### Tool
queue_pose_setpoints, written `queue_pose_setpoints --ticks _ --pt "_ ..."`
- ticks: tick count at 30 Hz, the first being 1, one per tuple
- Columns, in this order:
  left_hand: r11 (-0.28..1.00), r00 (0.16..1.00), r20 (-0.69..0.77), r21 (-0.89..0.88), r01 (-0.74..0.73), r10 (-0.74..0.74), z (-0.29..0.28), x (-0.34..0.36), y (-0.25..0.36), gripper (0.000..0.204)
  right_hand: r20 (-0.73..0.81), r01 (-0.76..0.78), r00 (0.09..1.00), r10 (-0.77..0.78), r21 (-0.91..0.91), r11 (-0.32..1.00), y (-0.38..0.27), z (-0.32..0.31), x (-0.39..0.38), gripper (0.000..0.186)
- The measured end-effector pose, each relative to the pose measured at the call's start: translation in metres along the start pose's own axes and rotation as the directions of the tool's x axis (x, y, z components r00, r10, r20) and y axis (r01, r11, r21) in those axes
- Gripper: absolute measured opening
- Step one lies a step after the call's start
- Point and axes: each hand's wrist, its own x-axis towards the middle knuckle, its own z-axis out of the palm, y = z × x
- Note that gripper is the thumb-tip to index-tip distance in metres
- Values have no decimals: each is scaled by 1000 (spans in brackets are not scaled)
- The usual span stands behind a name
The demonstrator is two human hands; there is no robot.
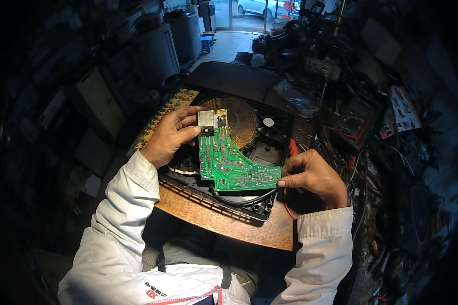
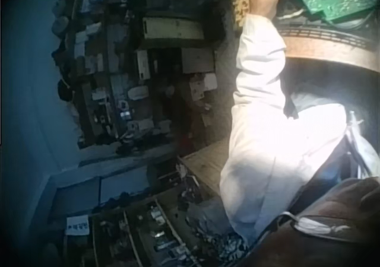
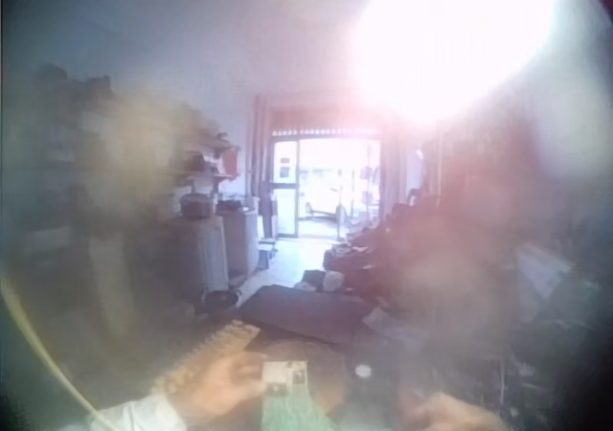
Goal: The person inspects a disassembled induction cooktop, handling the green circuit board and copper heating coil. They use a magnifying glass to examine the board's components and briefly pick up a power drill before returning to the inspection.
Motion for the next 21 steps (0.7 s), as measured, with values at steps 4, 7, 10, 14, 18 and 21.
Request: queue_pose_setpoints --ticks 4,7,10,14,18,21 --pt "1000 1000 -22 -12 3 -3 -2 -2 -2 59 -1 -6 1000 6 0 1000 0 2 2 23" --pt "1000 1000 -23 -17 8 -8 -2 -3 -1 59 0 1 1000 -1 -15 1000 -1 2 3 23" --pt "1000 1000 -23 -16 7 -8 -1 -2 -2 59 11 -14 1000 14 -24 1000 -3 0 1 25" --pt "1000 1000 -18 -21 11 -11 0 -1 -3 58 7 -2 1000 3 -15 1000 -1 -1 -1 27" --pt "1000 999 -33 -21 16 -17 2 -1 -1 56 9 12 1000 -12 -4 1000 -4 -1 -2 26" --pt "999 999 -41 -27 24 -25 0 -3 0 54 21 37 999 -37 6 999 -1 -2 0 26"
